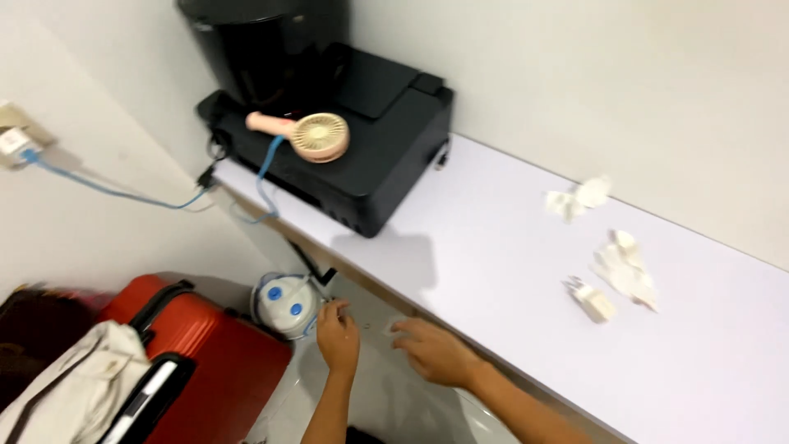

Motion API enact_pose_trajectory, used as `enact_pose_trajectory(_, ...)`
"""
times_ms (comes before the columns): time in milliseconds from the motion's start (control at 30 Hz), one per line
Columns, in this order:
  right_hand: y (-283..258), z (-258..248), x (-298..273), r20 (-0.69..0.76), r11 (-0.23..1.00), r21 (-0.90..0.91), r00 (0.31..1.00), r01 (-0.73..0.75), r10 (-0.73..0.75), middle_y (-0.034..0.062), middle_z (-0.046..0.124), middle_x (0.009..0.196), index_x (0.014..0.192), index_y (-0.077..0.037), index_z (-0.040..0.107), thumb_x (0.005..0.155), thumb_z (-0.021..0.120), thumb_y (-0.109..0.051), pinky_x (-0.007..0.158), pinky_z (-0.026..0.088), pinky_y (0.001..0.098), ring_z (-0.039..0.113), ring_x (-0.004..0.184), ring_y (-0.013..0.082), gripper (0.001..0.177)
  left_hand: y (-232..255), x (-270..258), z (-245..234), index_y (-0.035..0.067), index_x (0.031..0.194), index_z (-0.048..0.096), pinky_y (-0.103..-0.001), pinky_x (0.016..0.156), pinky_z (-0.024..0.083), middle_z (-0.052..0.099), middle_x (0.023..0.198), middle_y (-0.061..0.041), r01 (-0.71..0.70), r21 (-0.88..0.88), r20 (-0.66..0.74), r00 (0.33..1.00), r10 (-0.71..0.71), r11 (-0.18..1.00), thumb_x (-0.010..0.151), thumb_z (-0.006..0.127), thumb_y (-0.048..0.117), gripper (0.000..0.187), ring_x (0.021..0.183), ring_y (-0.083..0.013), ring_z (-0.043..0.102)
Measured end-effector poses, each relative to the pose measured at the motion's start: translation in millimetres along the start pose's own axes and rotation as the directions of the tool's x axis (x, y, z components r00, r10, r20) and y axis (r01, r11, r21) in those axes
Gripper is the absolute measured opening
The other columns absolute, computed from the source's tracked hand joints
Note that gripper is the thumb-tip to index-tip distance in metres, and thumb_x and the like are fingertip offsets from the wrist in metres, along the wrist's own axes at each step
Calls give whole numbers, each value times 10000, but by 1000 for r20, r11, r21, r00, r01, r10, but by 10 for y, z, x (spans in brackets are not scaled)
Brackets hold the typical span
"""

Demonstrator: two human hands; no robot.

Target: Organizing small items on a desk and in a desk drawer.

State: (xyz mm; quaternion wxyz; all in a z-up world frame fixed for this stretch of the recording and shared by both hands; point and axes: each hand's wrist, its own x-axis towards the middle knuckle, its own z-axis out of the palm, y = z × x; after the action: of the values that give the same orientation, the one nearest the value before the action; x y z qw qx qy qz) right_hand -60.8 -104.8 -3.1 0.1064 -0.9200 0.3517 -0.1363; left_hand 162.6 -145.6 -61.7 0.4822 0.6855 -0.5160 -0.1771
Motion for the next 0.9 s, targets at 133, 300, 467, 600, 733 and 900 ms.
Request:
enact_pose_trajectory(133,-87,782,817,82,878,450,987,-160,138,105,585,1428,1270,-44,621,966,527,-67,1158,435,392,521,1374,283,319,-876,289,-158,82,1003,740,-424,912,532,697,1007,-129,97,129,24,995,-101,987,840,654,13,197,977,-316,663)
enact_pose_trajectory(300,132,1826,1530,550,19,765,669,-644,501,42,409,1582,1551,-119,343,991,548,-146,1122,428,364,471,1368,220,597,-996,729,-560,61,1021,702,-426,910,540,691,1156,-112,-131,221,257,964,72,966,841,662,66,185,1036,-323,657)
enact_pose_trajectory(467,547,2288,1993,578,-619,783,440,-62,687,100,399,1600,1598,-66,254,1003,475,-106,1093,473,398,529,1314,330,636,-1248,1412,-401,56,1087,689,-450,929,513,629,1275,-134,-88,139,356,934,33,986,821,665,55,267,1129,-377,600)
enact_pose_trajectory(600,835,2683,2081,586,-674,670,337,311,737,142,433,1536,1572,-12,271,969,402,35,1097,504,424,565,1289,345,619,-1797,1630,-166,58,1168,682,-452,1033,486,587,1331,-195,-73,155,401,916,5,985,825,680,84,344,1183,-413,587)
enact_pose_trajectory(733,1054,2925,2100,600,-635,641,234,432,765,254,458,1420,1481,63,384,874,387,128,1090,525,448,566,1268,373,610,-2074,1751,-76,55,1274,615,-447,1052,459,494,1400,-217,258,189,500,805,-319,948,870,664,123,413,1210,-409,552)
enact_pose_trajectory(900,823,2571,2057,492,-400,628,58,668,869,117,536,1320,1269,-95,542,637,320,139,1109,405,506,522,1254,302,710,-2209,1746,-154,8,1333,561,-449,1084,458,459,1447,-231,176,146,566,792,-229,973,890,655,147,473,1277,-417,514)
